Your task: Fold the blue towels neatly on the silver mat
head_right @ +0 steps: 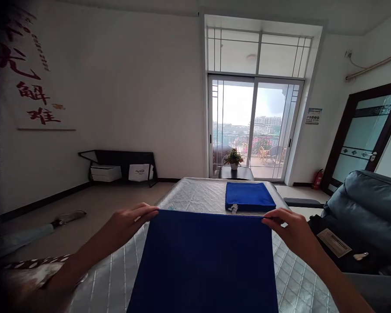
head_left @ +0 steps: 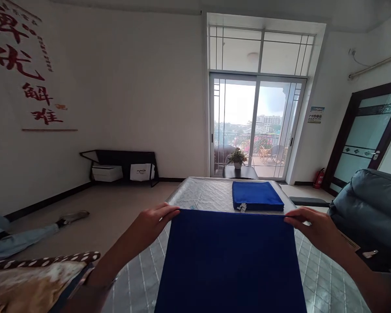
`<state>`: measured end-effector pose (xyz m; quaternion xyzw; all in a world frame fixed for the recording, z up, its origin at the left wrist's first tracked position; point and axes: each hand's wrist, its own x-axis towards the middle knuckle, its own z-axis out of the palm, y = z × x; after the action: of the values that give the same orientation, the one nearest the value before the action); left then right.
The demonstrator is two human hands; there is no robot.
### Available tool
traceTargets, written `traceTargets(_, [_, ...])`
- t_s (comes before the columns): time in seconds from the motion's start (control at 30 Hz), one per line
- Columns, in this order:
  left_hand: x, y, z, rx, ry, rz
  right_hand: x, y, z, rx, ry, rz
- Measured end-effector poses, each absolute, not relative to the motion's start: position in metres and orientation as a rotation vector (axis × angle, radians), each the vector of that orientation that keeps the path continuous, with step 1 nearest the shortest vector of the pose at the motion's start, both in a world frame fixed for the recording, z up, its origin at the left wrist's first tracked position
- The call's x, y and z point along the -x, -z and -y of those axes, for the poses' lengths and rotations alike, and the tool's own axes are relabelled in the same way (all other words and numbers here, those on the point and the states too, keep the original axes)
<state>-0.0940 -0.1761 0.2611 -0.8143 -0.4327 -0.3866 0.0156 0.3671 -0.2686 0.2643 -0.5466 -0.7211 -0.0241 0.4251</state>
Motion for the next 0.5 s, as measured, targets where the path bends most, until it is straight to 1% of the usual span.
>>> traceTargets(0.1, [0.086,-0.265,0.141,2.610,1.128,1.305,-0.366,-0.269,0.235,1.408,0.029,1.793])
traceTargets(0.2, [0.083,-0.268,0.115,2.452,1.193,1.230,-0.367,-0.276,0.215,1.403,0.063,1.744])
traceTargets(0.3, [0.083,-0.263,0.112,2.254,1.308,1.169,-0.369,-0.276,0.213,1.333,0.102,1.718])
traceTargets(0.4, [0.088,-0.232,0.128,2.160,1.396,1.196,-0.372,-0.248,0.225,1.267,0.035,1.796])
traceTargets(0.5, [0.092,-0.168,0.149,2.417,1.331,1.268,-0.374,-0.188,0.240,1.257,-0.198,1.877])
